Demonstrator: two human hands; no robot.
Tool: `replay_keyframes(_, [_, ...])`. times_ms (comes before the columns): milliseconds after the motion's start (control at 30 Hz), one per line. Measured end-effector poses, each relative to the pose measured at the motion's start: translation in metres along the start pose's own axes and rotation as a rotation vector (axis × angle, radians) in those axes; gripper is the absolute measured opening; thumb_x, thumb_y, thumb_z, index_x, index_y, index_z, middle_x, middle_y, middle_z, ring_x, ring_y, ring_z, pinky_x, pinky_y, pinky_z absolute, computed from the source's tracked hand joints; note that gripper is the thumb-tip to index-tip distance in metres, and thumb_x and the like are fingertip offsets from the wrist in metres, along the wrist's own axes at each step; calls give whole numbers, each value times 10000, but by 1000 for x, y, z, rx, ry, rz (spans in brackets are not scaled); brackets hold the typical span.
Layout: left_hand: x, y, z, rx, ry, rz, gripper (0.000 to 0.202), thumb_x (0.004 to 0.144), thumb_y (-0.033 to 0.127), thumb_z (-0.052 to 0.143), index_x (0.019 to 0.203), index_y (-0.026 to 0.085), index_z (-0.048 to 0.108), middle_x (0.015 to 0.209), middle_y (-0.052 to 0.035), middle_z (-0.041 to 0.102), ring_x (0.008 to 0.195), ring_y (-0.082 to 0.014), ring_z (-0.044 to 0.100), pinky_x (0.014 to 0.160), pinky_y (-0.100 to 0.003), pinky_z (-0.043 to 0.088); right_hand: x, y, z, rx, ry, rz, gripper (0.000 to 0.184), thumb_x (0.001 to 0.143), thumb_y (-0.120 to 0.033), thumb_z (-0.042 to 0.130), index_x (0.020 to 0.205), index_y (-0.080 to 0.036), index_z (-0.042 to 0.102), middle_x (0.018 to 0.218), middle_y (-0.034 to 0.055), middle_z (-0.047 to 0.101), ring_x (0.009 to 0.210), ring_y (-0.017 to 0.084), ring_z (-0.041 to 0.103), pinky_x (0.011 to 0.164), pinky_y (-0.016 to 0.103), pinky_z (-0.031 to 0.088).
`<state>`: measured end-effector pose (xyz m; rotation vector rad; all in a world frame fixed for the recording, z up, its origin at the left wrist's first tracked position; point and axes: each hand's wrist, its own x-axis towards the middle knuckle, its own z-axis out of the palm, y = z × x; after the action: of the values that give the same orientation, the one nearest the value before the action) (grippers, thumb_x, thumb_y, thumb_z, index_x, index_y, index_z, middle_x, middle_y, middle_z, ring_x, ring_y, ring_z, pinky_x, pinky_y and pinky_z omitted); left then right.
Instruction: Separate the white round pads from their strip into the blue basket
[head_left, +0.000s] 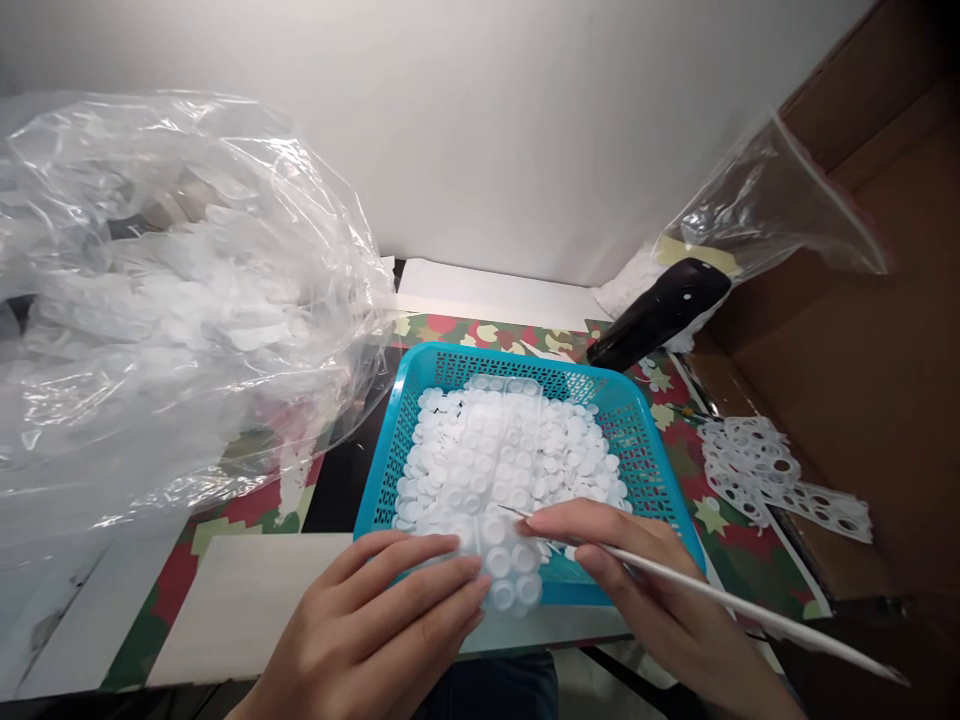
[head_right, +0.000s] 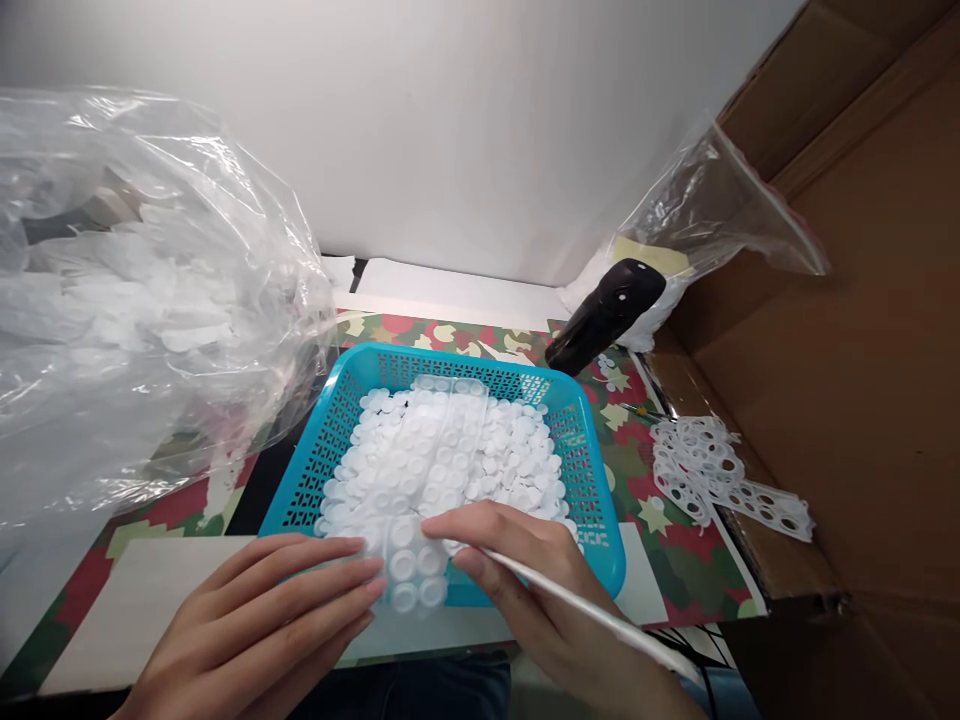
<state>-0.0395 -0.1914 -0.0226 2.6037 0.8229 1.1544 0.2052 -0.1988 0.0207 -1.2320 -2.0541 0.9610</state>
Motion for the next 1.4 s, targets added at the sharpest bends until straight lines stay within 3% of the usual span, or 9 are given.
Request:
replay_keyframes(333, [-4,-6,-6,24,-163,12,328,865,114,543,1180,178,606,1165,-89,640,1077,-219,591,879,-325,518,-6,6,-8,-66,6,91,252,959,-209,423,1157,-283,559,1130,5,620,1039,158,582,826,216,473])
replay_keyframes(500, [-11,-10,-10,42,-218,56,373,931,93,398,1247,211,556,1156,-70,644,1086,-206,579,888,-330,495,-3,2,-8,-60,-48,107,260,962,-204,415,1168,-298,545,1130,-4,616,1040,151,577,837,217,470])
replay_keyframes(700, [-17,-8,0,5,-94,111,350,962,85,329,1150,147,617,1012,-39,705,972,-162,619,820,-290,480,0,-2,-9,-105,-31,98,247,950,-190,436,1141,-285,561,1110,-6,635,1034,154,595,842,218,486])
replay_keyframes(833, [-14,-6,4,-42,-4,35,228,884,93,524,1025,200,667,883,-3,718,826,-144,638,725,-273,497,0,-6,-10,-96,25,76,241,940,-188,451,1119,-275,588,1066,5,666,994,167,630,813,224,516])
replay_keyframes(967, [-6,-6,0,-96,58,-30,173,803,95,623,947,182,662,791,-12,685,740,-138,614,652,-256,512,0,-9,-5,73,163,50,244,960,-222,424,1133,-263,591,1004,25,704,934,181,675,786,242,560])
replay_keyframes(1100, [-2,-3,-5,-127,162,-237,167,776,96,632,917,174,590,771,-19,653,771,-159,609,693,-279,522,1,-13,6,327,356,66,245,976,-305,400,1104,-245,599,959,46,720,899,208,696,754,282,595])
replay_keyframes(1233, [2,1,-8,-111,99,-357,206,812,129,588,1008,165,540,963,-70,648,938,-191,603,791,-303,512,7,-16,12,499,435,74,239,973,-349,409,1078,-263,606,940,17,730,880,179,701,745,260,597])
replay_keyframes(1400, [14,2,-12,3,25,-385,352,848,282,583,1165,161,492,1049,-86,636,942,-210,630,804,-320,529,17,-13,12,627,427,-13,265,993,-360,343,1085,-281,579,941,4,736,876,168,703,708,244,600])
